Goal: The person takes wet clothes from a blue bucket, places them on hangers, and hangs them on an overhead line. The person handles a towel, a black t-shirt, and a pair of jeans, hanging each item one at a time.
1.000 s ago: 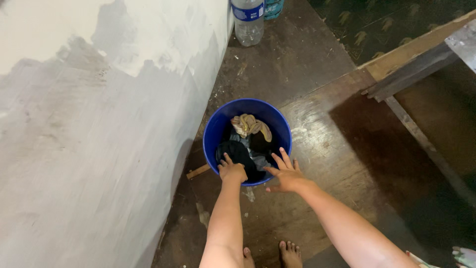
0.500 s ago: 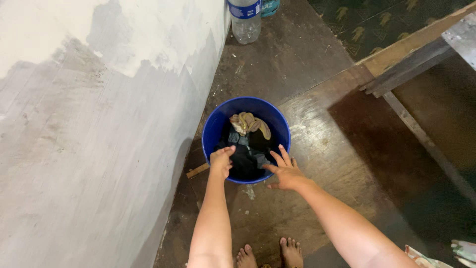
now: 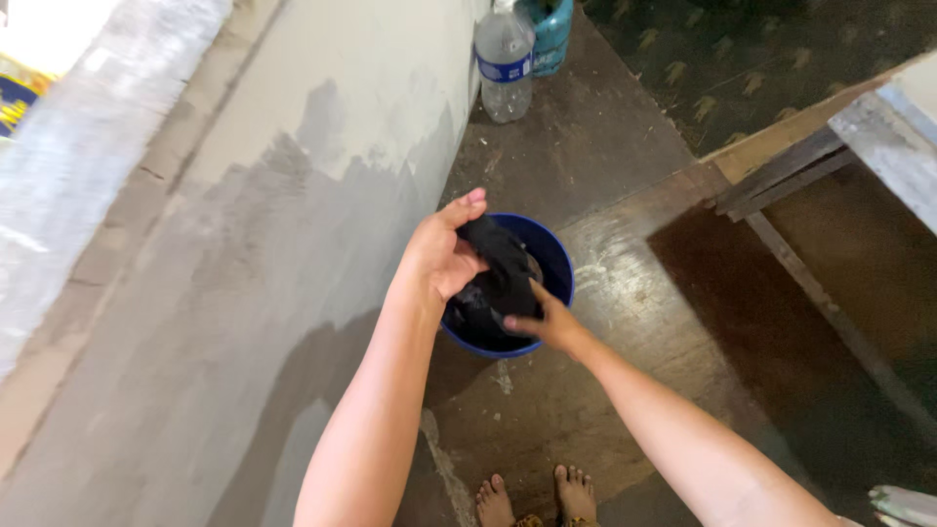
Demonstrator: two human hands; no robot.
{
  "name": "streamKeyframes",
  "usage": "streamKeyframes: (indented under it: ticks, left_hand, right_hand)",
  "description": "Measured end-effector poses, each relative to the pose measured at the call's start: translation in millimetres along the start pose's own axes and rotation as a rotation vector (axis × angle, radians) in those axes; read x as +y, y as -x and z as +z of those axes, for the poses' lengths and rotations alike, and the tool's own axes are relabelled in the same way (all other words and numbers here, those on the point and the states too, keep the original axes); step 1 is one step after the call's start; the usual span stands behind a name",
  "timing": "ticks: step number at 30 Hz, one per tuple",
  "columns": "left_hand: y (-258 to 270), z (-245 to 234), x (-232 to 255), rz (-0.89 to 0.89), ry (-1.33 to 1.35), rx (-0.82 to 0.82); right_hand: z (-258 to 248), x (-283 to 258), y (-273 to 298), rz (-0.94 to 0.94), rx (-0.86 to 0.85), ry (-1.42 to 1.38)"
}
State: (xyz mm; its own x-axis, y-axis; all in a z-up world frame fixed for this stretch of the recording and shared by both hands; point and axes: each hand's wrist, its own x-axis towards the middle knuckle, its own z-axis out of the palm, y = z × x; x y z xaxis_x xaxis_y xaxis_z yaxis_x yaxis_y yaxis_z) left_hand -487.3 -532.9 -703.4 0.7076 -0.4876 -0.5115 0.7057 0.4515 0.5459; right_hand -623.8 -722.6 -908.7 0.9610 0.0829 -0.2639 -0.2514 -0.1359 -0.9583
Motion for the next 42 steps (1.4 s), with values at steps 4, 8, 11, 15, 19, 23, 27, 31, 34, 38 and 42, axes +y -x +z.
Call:
streamKeyframes:
  ticks: [4, 8, 11, 15, 19, 23, 27, 31, 34, 38, 42]
  left_hand:
    - [38.7, 43.3, 31.7, 0.203, -0.049, -0.160]
    - [67.6, 65.9, 62.6, 0.453, -0.304, -0.096]
    - [86.4, 80.7, 72.0, 0.742, -0.774, 0.038]
    - [111.8, 101.0, 56.8, 1.148, -1.371, 0.091]
    - [126.6, 112.6, 73.2, 0.881, -1.376, 0.237]
    - [147.5, 116.7, 119.1, 0.719, -1.128, 0.314]
    - [167.5, 142.4, 137.4, 0.761, -1.015, 0.452]
    - [182.8, 178.0, 149.4, 0.673, -0.664, 0.306]
    - [199.7, 204.0, 161.2, 0.649, -0.612, 0.137]
    - [220.2, 239.4, 163.3, 0.732, -1.078, 0.000]
    - [229.7, 234.6, 176.0, 1.012, -1.496, 0.132]
  right_hand:
    - [-28.1, -62.8, -8.9, 0.115, 0.233, -0.169]
    - [-68.1, -146.3, 1.6, 0.116, 0.209, -0.516]
    - [-89.9, -221.1, 21.7, 0.013, 0.134, -0.738]
    - [-92.0, -302.6, 34.9, -0.095, 0.048, -0.880]
    - [-100.9, -344.9, 43.3, -0.190, 0.031, -0.769]
    - [-111.3, -368.5, 42.7, -0.225, 0.205, -0.675]
    - [-114.4, -396.3, 44.4, -0.318, 0.342, -0.409]
    - [-105.2, -433.8, 58.1, -0.463, 0.386, -0.156]
    - [-94.5, -464.4, 75.3, -0.644, 0.276, 0.145]
    - [-66.8, -499.8, 87.4, -0.994, 0.173, 0.474]
    - [-68.7, -539.7, 92.0, -0.544, 0.165, 0.117]
